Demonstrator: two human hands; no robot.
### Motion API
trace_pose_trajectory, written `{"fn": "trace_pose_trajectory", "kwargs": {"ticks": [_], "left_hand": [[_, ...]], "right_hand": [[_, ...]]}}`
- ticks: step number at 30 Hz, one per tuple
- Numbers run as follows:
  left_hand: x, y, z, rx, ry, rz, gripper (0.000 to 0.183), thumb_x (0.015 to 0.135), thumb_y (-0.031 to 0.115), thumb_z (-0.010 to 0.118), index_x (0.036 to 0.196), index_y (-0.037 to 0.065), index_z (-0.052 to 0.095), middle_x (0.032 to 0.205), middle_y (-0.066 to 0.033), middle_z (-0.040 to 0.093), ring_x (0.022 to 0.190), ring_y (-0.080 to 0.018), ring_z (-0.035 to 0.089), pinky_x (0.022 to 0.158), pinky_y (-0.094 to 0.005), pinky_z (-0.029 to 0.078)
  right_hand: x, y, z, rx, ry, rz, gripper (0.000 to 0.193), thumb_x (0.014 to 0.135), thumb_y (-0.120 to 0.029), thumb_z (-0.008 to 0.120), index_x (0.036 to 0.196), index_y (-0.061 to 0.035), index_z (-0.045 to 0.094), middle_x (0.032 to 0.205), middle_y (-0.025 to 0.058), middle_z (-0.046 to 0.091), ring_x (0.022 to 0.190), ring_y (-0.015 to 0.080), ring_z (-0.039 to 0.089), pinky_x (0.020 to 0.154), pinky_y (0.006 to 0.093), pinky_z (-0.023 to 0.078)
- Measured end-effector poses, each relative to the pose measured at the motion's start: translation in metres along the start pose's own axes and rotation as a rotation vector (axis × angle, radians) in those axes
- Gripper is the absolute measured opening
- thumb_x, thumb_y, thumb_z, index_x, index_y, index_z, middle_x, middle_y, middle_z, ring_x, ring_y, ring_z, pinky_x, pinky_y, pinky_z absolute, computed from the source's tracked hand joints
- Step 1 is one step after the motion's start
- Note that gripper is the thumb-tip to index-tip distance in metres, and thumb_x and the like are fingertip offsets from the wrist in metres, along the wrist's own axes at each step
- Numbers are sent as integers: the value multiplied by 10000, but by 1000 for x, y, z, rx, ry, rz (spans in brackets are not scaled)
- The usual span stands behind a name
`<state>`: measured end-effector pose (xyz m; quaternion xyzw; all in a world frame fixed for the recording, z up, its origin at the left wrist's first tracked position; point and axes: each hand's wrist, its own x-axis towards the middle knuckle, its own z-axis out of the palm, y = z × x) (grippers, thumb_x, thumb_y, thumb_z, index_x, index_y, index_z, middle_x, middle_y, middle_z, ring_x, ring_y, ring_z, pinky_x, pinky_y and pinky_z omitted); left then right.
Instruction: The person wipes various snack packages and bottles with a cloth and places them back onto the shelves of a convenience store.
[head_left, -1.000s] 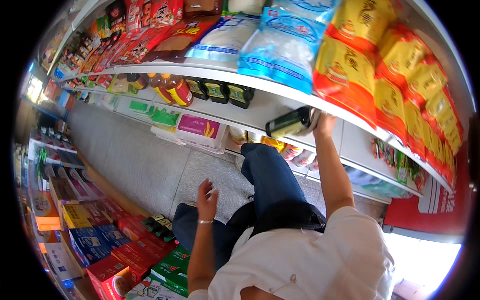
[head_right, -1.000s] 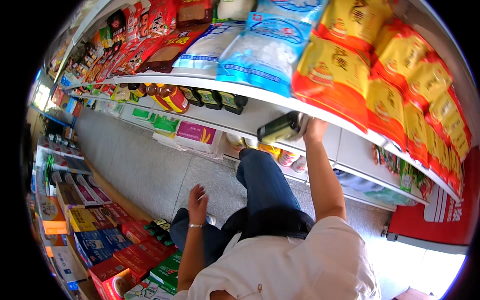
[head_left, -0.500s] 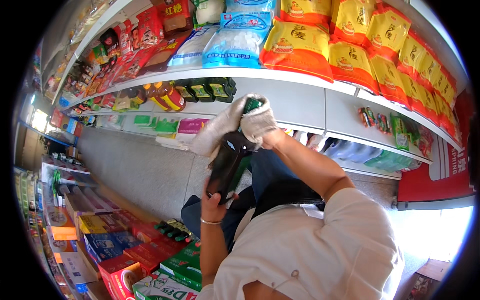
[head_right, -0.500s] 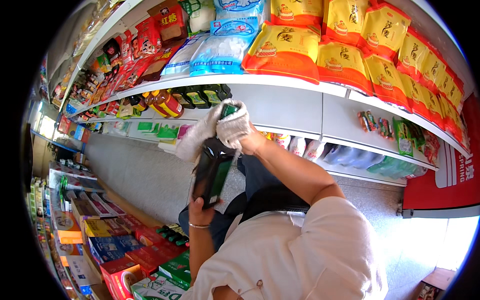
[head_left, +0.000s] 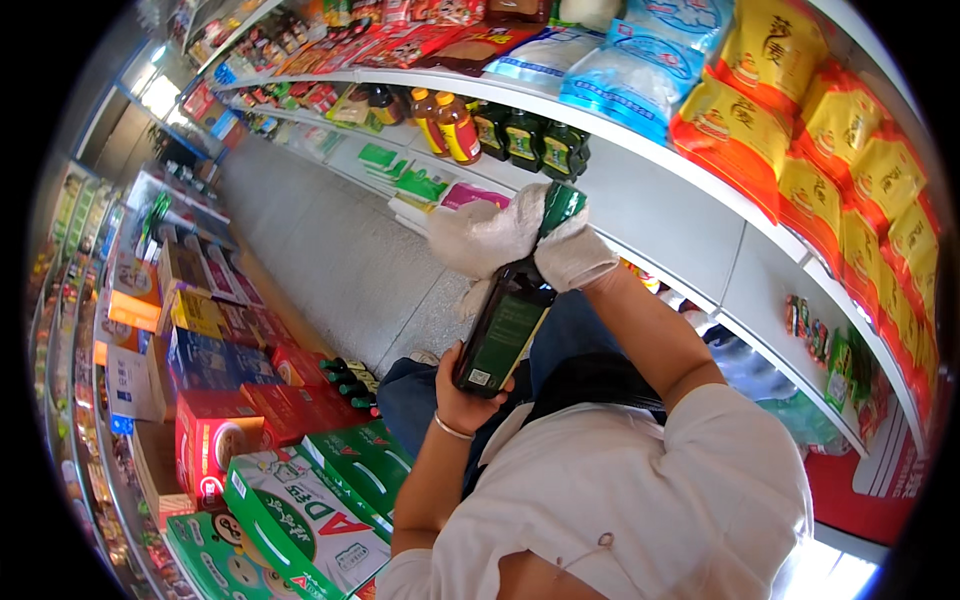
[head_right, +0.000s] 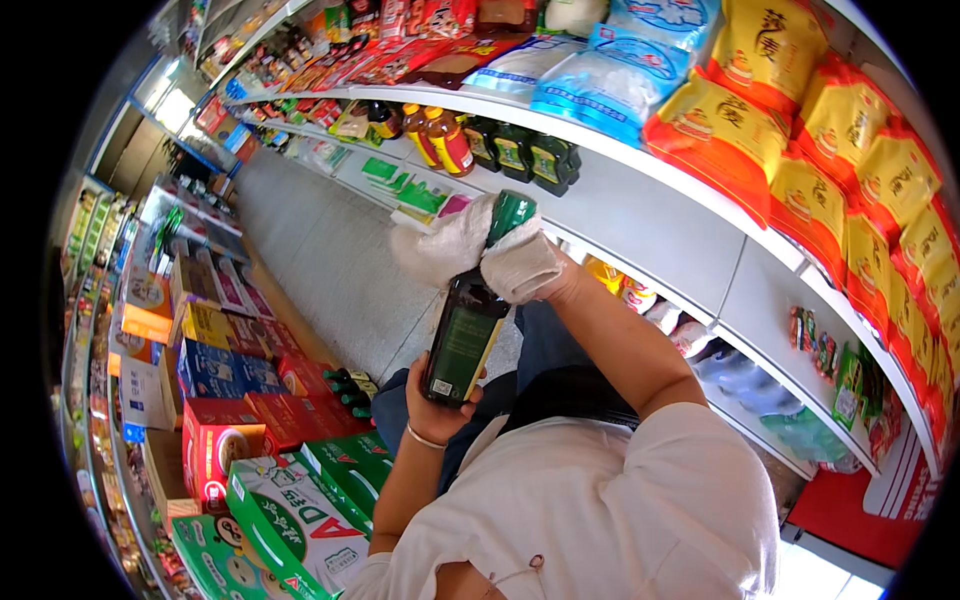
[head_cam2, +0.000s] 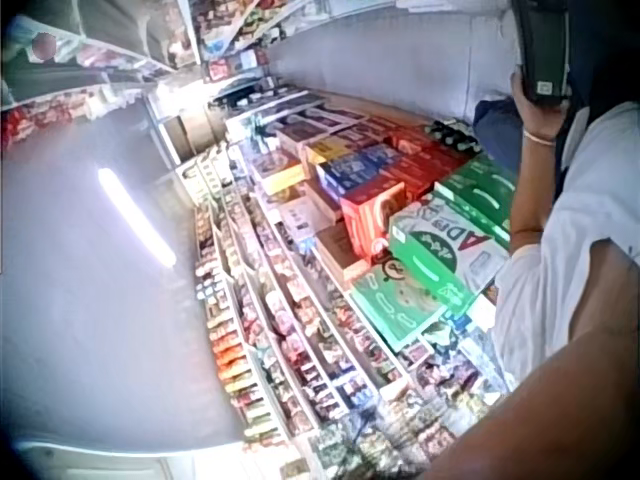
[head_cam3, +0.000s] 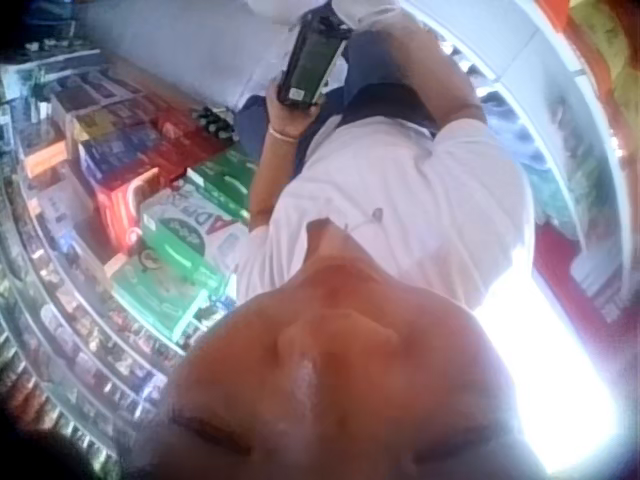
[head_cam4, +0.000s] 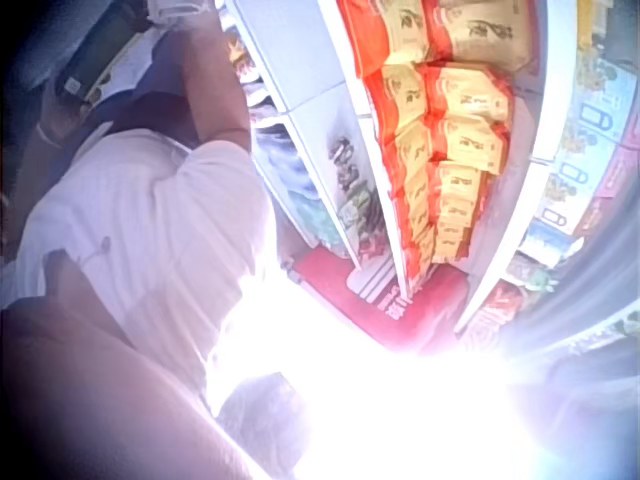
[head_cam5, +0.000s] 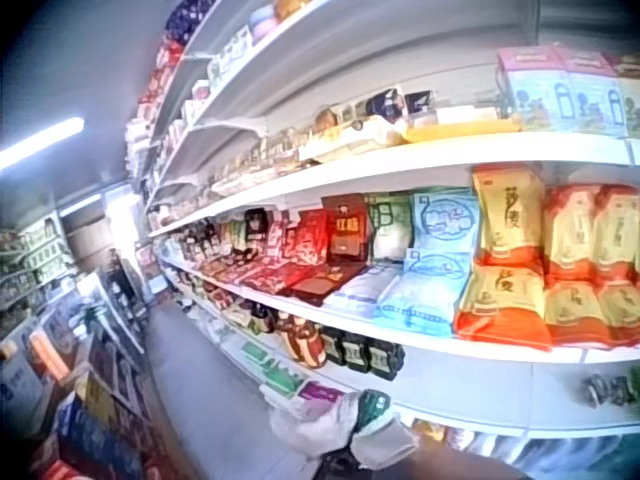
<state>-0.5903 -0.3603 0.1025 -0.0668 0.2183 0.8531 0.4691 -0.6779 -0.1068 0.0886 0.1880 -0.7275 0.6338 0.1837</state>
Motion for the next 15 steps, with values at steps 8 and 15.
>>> {"fn": "trace_pose_trajectory", "kwargs": {"ticks": [8,15], "left_hand": [[-14,45,37,1730,261,1452,417,703,135,628,1078,-4,508,1064,-158,532,879,-285,550,739,-361,457],[-2,23,-4,91,100,106,552,838,491,368,1092,26,523,926,-154,588,676,-269,595,442,-313,463]], "right_hand": [[14,-50,34,1149,246,513,446,737,-308,674,1091,-82,525,1057,77,585,910,213,582,838,379,472],[-1,-13,28,1136,167,463,247,764,-133,593,1006,-93,561,934,67,609,827,180,601,725,313,497]]}}
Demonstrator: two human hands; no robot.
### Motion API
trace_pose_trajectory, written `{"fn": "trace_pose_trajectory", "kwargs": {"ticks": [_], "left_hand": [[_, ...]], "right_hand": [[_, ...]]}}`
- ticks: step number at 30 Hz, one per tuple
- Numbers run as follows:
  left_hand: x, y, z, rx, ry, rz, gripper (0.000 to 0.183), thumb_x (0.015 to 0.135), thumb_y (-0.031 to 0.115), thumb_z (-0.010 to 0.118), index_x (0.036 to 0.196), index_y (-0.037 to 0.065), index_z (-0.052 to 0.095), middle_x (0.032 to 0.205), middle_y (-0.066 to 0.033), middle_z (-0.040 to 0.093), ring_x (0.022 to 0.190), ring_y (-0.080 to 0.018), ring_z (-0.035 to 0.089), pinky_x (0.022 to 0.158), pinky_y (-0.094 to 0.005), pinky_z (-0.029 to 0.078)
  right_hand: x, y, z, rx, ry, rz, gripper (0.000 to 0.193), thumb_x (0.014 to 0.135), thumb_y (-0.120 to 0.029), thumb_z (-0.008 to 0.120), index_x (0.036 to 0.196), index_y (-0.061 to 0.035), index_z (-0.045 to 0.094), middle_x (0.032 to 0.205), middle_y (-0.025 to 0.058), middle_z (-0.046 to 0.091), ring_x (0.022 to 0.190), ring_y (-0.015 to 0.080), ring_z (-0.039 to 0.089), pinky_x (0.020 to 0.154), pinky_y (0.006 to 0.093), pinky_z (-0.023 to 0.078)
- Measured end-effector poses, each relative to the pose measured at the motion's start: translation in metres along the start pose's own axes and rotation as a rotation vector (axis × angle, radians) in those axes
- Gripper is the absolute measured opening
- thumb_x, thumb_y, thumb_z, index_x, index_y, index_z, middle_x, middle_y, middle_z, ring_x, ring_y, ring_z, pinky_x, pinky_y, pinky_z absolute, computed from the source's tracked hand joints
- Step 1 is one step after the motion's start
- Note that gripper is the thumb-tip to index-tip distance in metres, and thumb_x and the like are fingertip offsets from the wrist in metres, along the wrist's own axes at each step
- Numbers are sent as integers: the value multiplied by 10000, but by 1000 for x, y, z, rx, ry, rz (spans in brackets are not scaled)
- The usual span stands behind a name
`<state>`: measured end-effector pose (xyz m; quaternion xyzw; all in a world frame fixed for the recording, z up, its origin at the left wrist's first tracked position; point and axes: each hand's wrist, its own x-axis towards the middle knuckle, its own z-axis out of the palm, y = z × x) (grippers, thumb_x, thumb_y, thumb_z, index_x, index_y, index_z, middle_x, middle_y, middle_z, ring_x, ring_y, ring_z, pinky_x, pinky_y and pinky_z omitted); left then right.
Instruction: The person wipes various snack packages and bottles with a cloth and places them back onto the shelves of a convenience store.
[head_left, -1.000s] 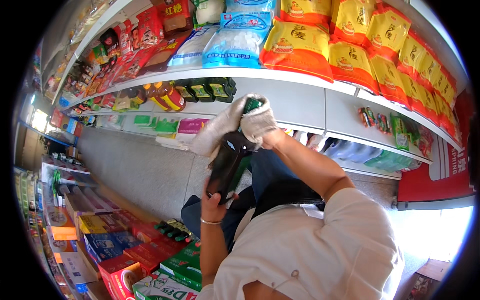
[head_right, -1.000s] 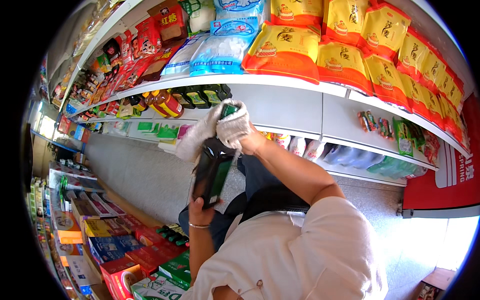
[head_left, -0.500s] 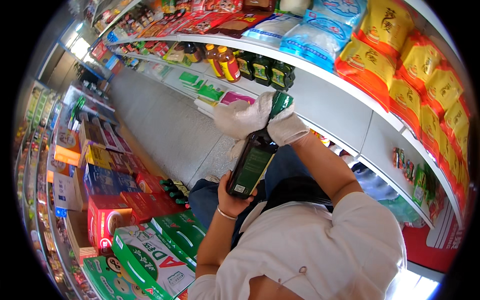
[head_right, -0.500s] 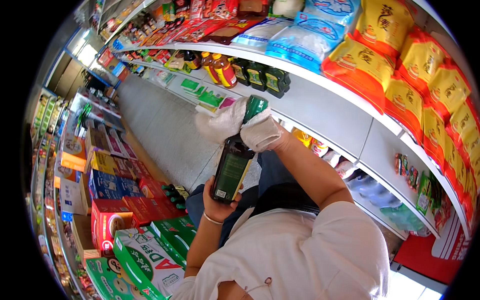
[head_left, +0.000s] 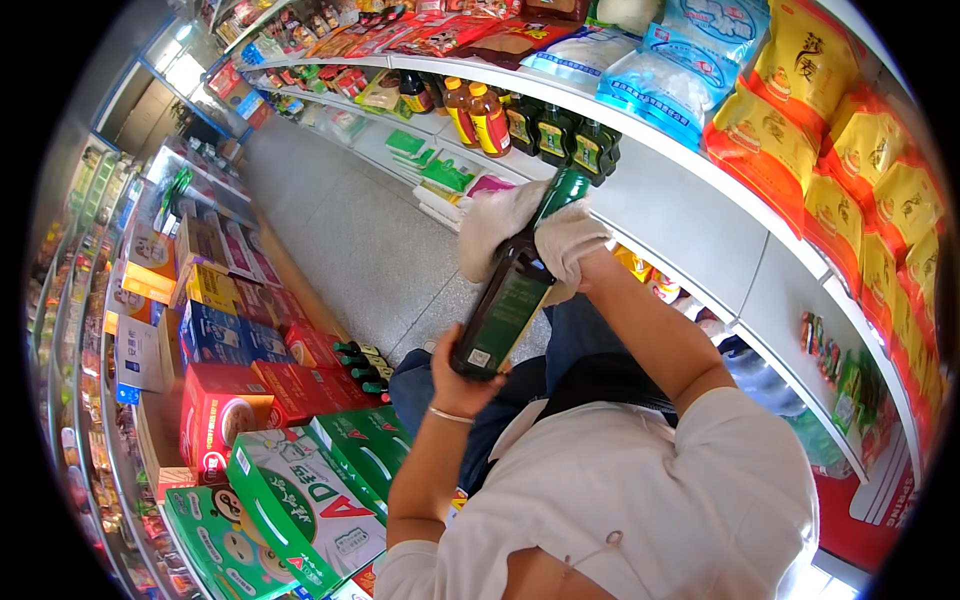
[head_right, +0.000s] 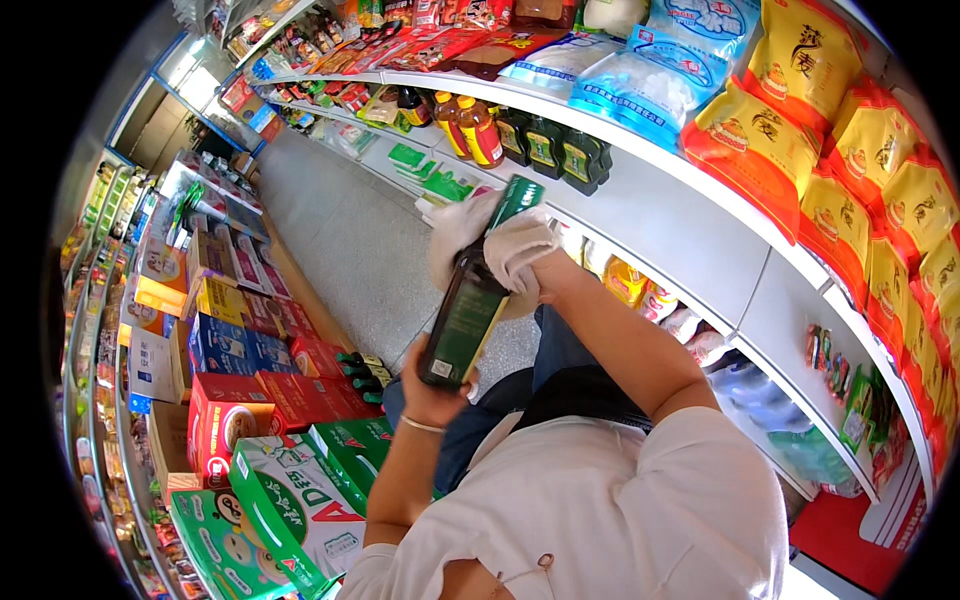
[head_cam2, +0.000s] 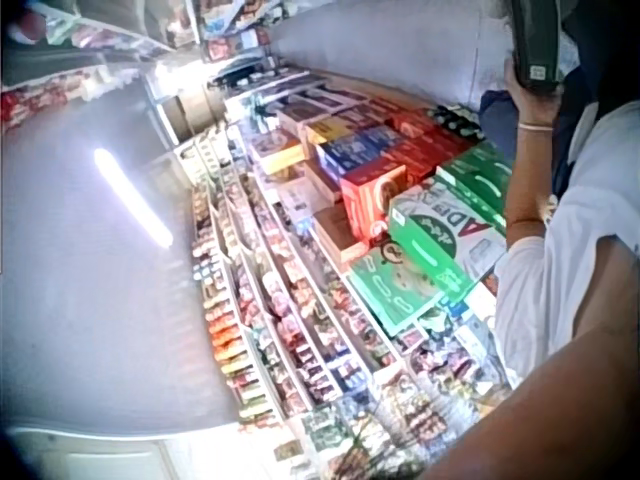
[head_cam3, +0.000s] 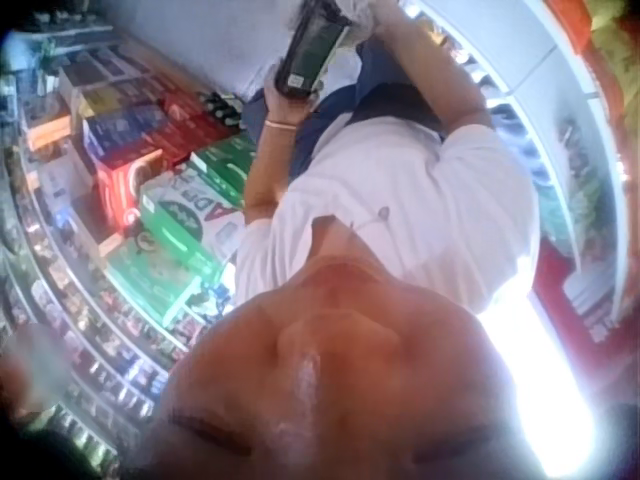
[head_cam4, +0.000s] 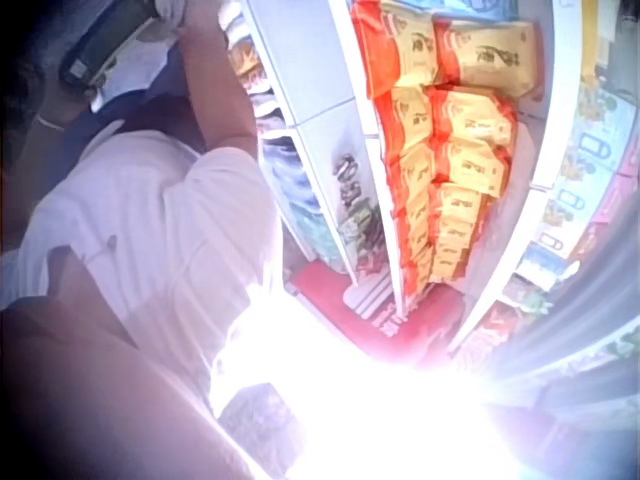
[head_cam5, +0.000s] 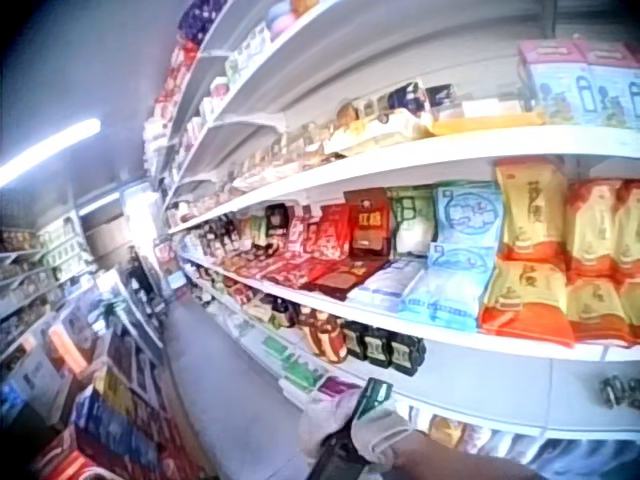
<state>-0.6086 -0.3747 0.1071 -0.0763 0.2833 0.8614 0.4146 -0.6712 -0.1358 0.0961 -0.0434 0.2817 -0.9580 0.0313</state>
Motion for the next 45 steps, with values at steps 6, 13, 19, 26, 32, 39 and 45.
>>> {"fn": "trace_pose_trajectory", "kwargs": {"ticks": [6,13,19,26,32,39,45], "left_hand": [[5,-41,17,-348,-11,-72,559,836,502,395,1191,75,462,1087,-169,519,837,-304,579,527,-337,528],[23,-37,18,306,47,329,507,864,496,354,1151,98,481,953,-131,577,628,-220,567,437,-248,423],[17,-55,38,-454,-415,-560,568,810,522,392,1164,88,483,1009,-156,554,634,-154,490,476,-215,418],[18,-26,35,344,-80,-67,459,883,456,351,1118,103,528,1047,-76,578,858,-226,586,656,-294,493],[-6,61,52,1064,60,908,450,884,336,438,1166,-13,476,983,-117,602,960,-190,542,854,-319,406],[-30,70,74,531,25,1115,135,773,86,586,823,21,478,707,-84,544,673,-171,537,682,-301,454],[-15,45,64,656,311,1616,206,694,-39,618,804,50,468,753,-89,565,723,-184,548,703,-295,443]], "right_hand": [[-18,-17,20,-41,173,-69,269,758,-108,631,1016,-68,564,917,77,613,812,168,604,701,307,504],[-35,-29,5,-93,-55,-182,276,806,-120,592,1067,-57,529,959,79,602,867,169,593,739,294,501],[-50,-34,54,-692,-23,-153,590,660,-144,742,1159,-39,443,940,60,583,865,127,557,778,285,464],[-86,6,76,-602,48,-40,594,735,-79,667,1217,-98,319,1111,67,516,1019,160,524,841,324,462],[-85,12,55,-679,-290,107,603,749,-89,670,1268,-82,362,1189,72,498,1074,163,495,935,328,392],[-52,25,67,-1219,-508,181,622,669,-160,709,1212,-44,430,1137,93,540,1055,189,499,930,318,368],[-28,101,57,-489,212,244,361,888,-330,406,1040,-23,520,907,114,582,793,195,573,696,330,471]]}}
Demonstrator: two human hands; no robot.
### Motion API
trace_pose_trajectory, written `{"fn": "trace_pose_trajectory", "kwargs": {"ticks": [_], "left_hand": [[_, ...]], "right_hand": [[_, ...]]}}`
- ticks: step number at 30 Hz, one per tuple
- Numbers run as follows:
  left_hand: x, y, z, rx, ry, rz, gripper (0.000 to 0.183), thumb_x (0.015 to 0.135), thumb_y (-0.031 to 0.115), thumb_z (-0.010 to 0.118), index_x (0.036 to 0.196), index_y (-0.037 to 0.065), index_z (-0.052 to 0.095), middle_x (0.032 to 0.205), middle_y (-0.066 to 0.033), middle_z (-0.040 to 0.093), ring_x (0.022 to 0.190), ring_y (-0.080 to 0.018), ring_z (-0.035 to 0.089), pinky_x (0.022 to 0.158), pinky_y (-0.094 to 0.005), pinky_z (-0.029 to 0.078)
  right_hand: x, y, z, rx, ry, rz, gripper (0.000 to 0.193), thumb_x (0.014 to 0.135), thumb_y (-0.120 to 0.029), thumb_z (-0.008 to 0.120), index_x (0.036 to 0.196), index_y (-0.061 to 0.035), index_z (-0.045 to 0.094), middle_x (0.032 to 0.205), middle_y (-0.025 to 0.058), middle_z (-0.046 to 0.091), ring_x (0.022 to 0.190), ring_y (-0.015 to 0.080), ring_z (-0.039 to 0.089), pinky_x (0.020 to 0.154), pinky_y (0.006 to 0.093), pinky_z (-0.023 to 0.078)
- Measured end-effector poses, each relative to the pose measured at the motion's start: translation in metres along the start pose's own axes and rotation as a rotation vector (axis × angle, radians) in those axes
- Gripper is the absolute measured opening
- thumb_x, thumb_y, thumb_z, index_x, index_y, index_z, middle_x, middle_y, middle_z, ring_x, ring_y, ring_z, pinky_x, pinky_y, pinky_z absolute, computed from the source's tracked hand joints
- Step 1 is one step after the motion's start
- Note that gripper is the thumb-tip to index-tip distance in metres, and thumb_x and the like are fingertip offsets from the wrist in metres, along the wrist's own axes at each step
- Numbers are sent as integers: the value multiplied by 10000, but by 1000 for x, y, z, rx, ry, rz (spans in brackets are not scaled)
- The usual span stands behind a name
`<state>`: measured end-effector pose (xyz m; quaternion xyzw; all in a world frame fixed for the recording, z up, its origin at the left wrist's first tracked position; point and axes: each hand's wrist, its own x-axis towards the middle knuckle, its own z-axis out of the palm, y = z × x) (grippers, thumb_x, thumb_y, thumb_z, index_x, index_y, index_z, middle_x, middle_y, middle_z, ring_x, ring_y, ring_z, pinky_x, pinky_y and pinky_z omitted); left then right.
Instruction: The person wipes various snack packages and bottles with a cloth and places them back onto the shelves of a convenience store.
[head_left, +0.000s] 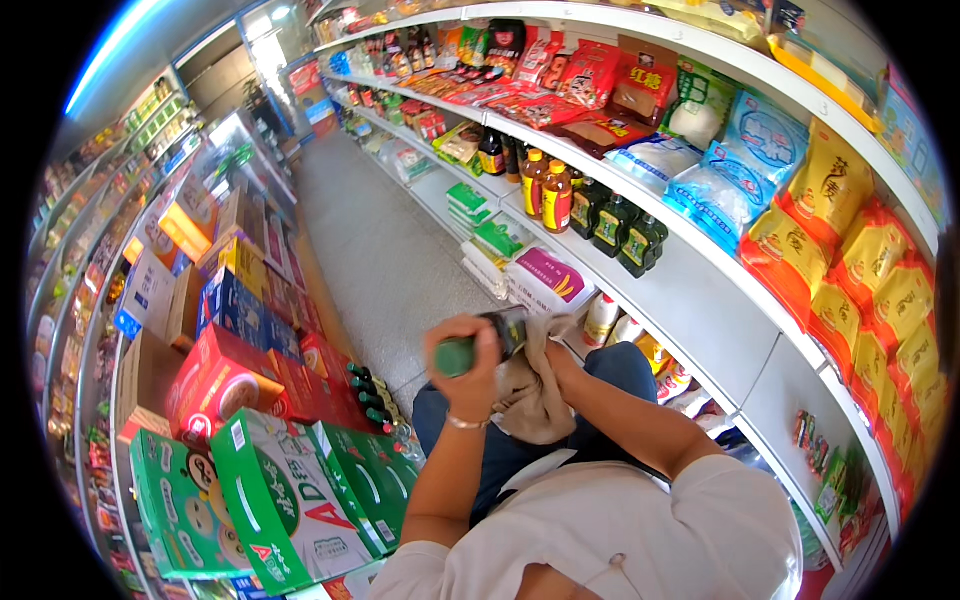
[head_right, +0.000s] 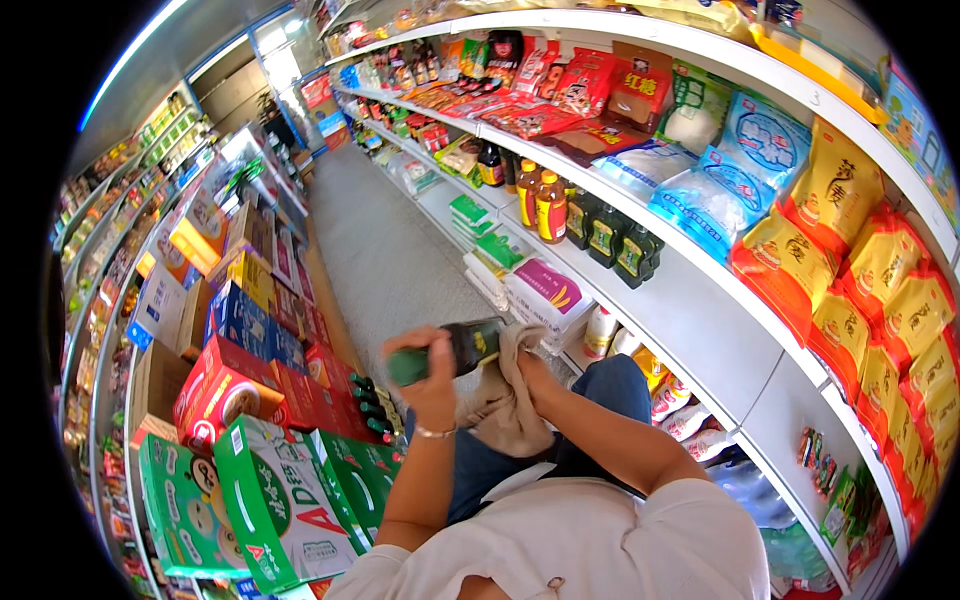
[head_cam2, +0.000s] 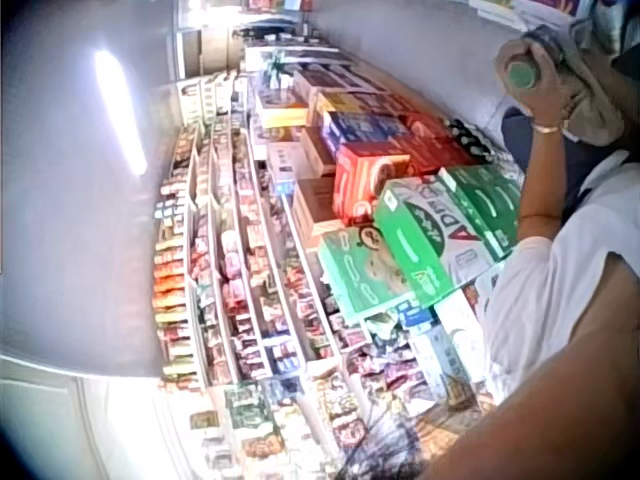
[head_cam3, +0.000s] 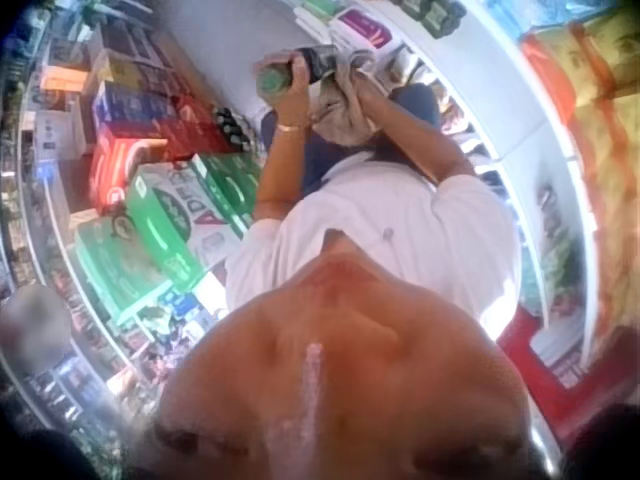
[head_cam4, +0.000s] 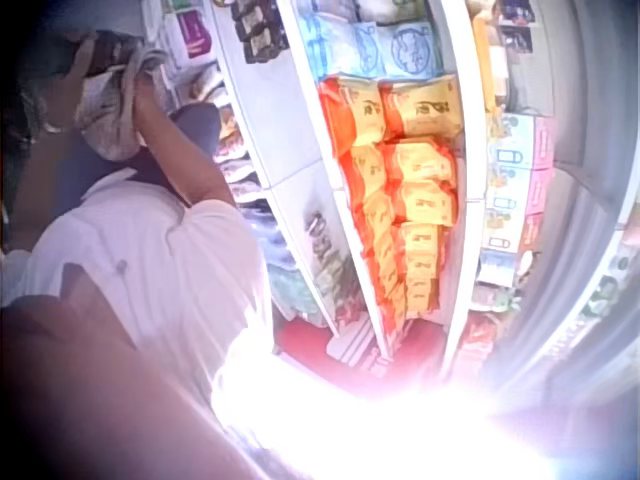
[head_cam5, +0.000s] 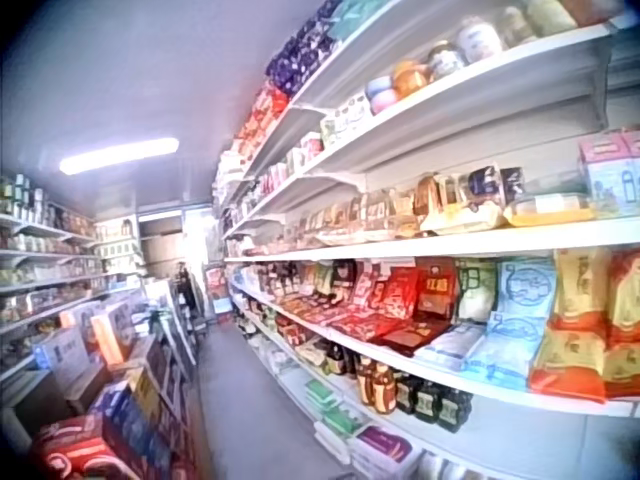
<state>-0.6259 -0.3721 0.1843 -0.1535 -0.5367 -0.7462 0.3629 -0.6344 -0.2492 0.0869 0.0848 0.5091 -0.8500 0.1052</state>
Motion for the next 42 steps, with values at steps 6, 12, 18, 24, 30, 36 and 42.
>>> {"fn": "trace_pose_trajectory", "kwargs": {"ticks": [6,12,18,24,30,36,42], "left_hand": [[-1,-35,-50,602,-152,-96,164,658,12,654,759,42,528,706,-96,569,655,-259,561,612,-352,449],[-24,-27,-46,1025,-626,-89,265,637,153,660,865,66,556,761,-149,604,703,-340,579,636,-379,470],[-41,-56,-52,685,-557,-196,263,668,134,651,899,32,579,916,-152,584,890,-325,545,750,-372,436],[-11,-42,-53,768,-546,2,194,600,108,704,729,48,571,811,-106,557,762,-274,563,666,-327,461],[32,-46,-65,511,-418,150,234,549,127,746,692,72,569,766,-89,546,683,-237,562,574,-301,463],[41,-108,-113,680,-475,142,269,580,206,734,717,87,536,656,-74,523,537,-246,544,451,-303,430],[70,-192,-191,895,-332,-187,265,590,231,727,724,76,560,669,-96,542,578,-278,556,519,-335,448]], "right_hand": [[4,-17,4,-216,-85,-218,348,852,-302,457,1053,-23,511,981,120,564,854,206,558,709,331,463],[-21,-59,65,-1130,-245,-894,317,676,-122,598,979,-57,528,947,158,508,937,324,509,775,368,435],[2,-42,47,-719,-259,-467,279,741,-144,584,991,-25,550,927,107,594,830,273,579,736,322,451],[73,-12,1,-514,-86,93,287,876,-213,462,1098,-49,540,1030,63,597,931,207,573,790,307,452],[106,75,-13,153,-369,574,402,902,-394,393,1115,-88,543,1078,87,582,958,203,568,827,352,465],[169,128,-39,-292,-180,676,342,840,-312,508,993,-11,559,912,128,604,814,249,606,693,395,513],[204,181,-46,-853,-381,655,381,856,-309,426,1022,4,563,888,199,606,765,314,610,667,399,497]]}}
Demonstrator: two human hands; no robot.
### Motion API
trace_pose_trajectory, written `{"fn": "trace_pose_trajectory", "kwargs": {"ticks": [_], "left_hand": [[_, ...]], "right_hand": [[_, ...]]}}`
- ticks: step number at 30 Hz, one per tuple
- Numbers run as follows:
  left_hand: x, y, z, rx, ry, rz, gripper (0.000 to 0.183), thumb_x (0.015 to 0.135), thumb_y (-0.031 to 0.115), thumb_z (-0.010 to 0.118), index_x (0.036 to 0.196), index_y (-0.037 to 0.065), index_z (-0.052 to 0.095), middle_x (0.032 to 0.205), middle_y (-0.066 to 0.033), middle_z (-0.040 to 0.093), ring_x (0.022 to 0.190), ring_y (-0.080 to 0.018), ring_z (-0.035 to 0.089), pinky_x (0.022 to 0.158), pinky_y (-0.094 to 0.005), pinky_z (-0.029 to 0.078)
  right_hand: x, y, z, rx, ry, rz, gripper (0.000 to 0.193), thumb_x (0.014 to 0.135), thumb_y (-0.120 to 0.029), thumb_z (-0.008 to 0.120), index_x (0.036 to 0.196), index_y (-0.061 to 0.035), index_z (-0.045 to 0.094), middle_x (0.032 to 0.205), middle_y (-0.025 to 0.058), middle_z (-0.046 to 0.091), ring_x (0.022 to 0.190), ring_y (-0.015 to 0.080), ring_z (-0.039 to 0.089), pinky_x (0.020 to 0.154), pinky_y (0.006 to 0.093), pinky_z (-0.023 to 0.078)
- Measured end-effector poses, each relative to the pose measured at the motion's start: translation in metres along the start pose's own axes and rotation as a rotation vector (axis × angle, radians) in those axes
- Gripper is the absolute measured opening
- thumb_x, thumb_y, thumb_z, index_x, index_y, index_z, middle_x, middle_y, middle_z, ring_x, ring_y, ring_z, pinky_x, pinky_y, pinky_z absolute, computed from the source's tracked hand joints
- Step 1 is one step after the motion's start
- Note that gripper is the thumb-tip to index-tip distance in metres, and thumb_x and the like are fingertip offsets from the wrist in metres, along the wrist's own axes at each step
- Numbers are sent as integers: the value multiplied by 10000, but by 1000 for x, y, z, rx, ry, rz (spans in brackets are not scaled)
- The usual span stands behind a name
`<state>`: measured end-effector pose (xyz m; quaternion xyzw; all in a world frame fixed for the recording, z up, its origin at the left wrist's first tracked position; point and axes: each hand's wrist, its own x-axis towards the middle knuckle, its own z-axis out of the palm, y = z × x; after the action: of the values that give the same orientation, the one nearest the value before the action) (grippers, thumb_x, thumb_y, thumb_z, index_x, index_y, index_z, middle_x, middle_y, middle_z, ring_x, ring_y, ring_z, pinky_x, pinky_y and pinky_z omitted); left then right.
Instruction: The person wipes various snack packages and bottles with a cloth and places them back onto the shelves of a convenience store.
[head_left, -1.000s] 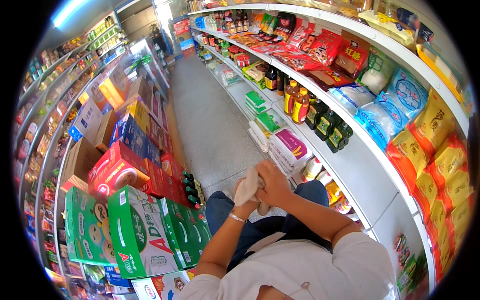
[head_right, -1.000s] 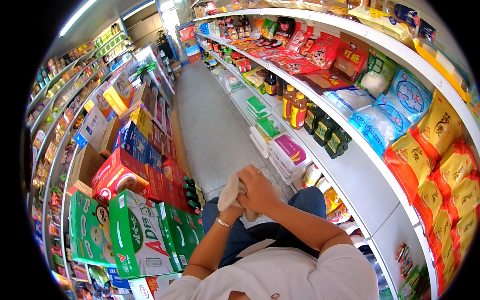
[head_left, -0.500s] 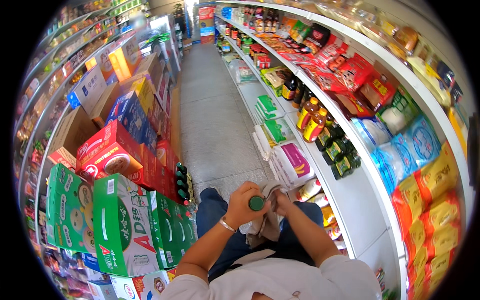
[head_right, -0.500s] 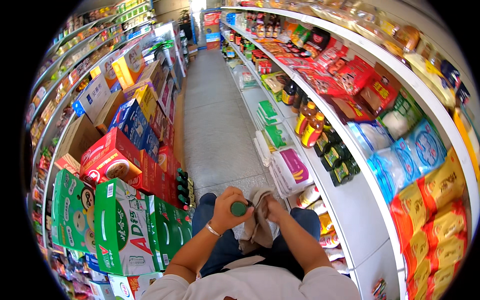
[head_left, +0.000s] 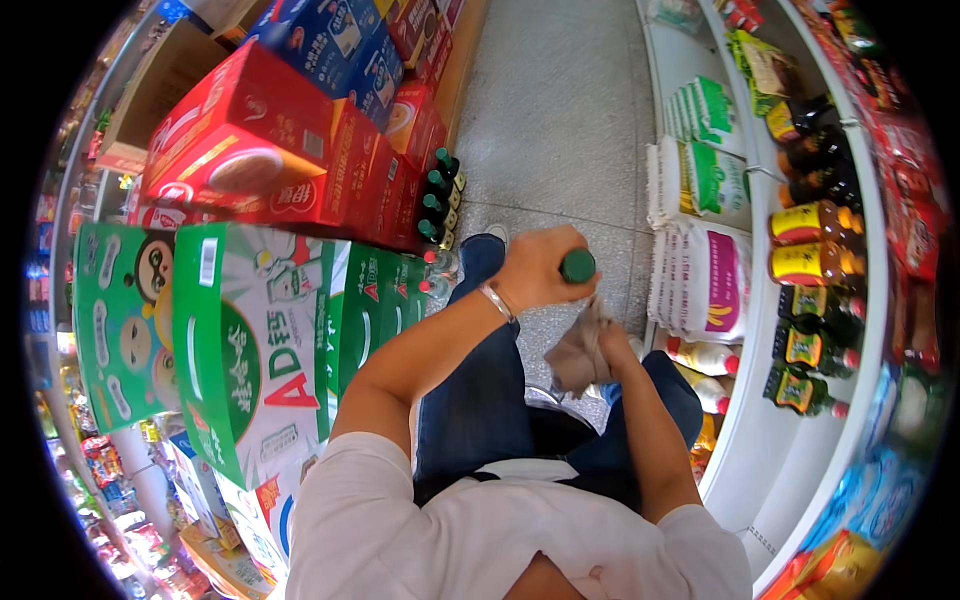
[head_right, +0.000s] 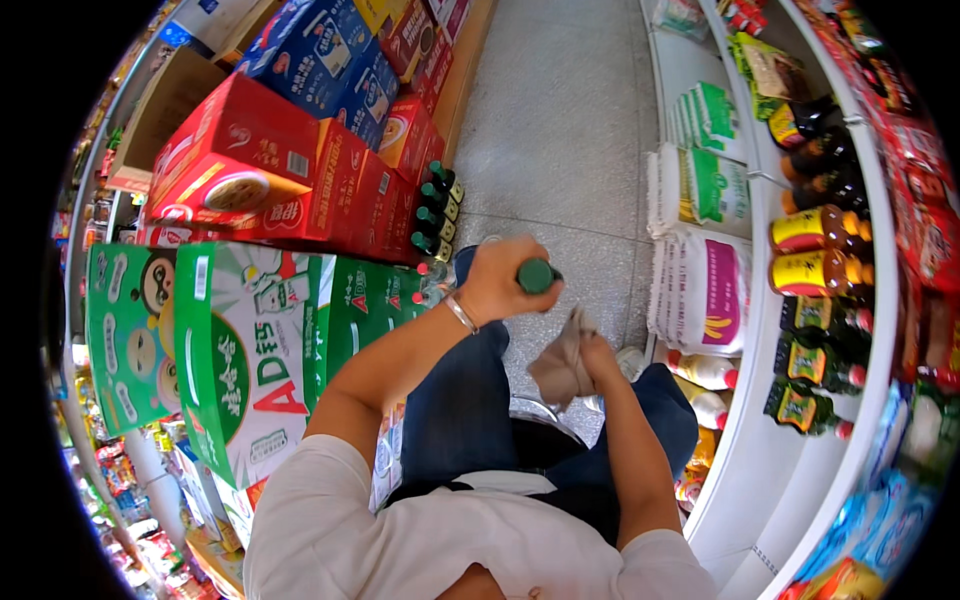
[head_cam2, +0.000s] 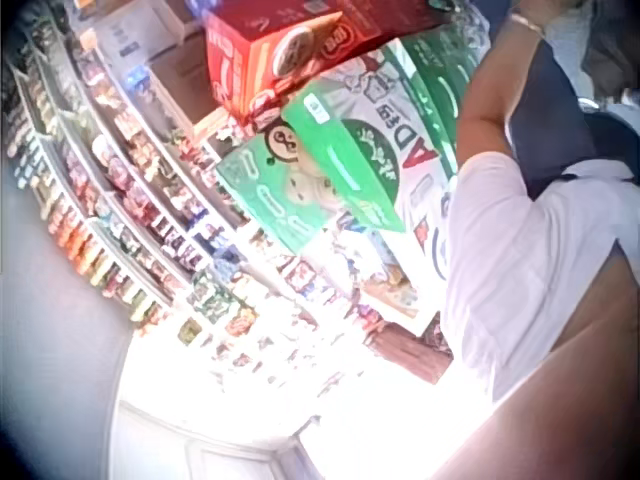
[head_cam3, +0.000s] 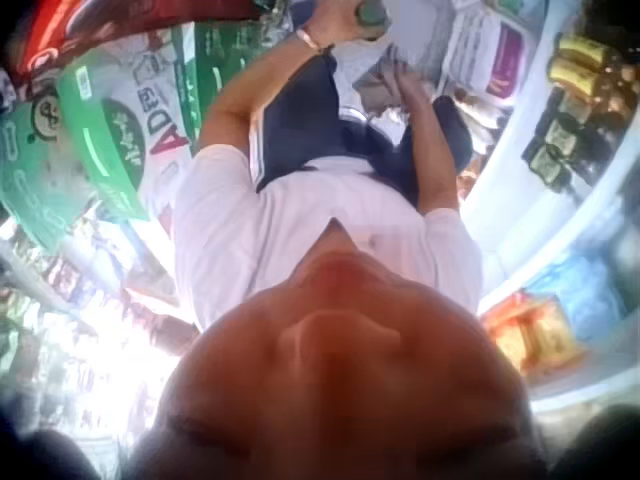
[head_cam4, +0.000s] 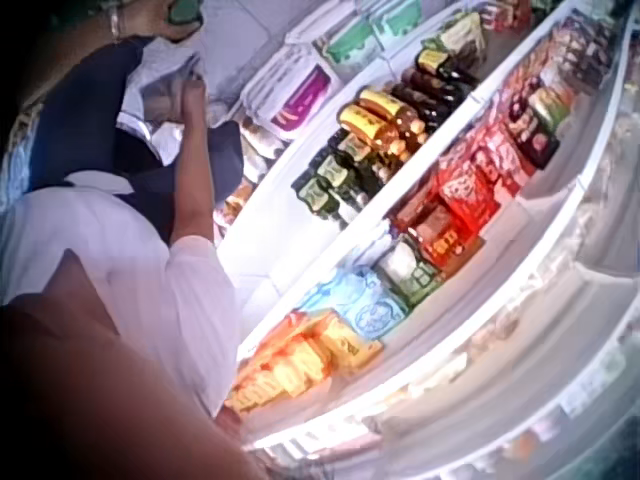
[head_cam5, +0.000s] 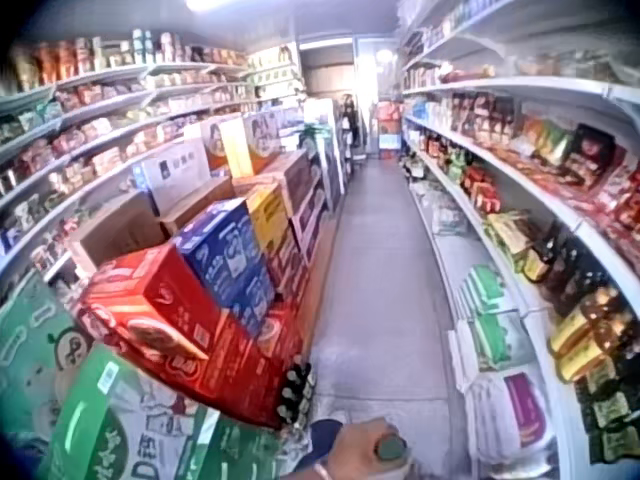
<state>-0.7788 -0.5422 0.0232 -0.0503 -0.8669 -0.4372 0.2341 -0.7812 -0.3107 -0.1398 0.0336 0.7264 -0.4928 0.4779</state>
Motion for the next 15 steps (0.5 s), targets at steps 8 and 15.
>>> {"fn": "trace_pose_trajectory", "kwargs": {"ticks": [8,15], "left_hand": [[115,-197,-18,251,318,-276,303,626,186,755,773,9,556,640,-91,549,584,-156,522,578,-293,458],[184,-348,-29,683,47,-676,389,668,401,663,799,51,555,766,-176,612,737,-349,599,653,-423,468]], "right_hand": [[15,70,52,-410,-958,549,615,841,-518,334,1109,-8,549,1126,158,549,1010,242,520,873,360,384],[23,52,60,-670,-1000,247,604,801,-525,381,1035,-7,585,1047,218,574,978,336,548,854,396,399]]}}
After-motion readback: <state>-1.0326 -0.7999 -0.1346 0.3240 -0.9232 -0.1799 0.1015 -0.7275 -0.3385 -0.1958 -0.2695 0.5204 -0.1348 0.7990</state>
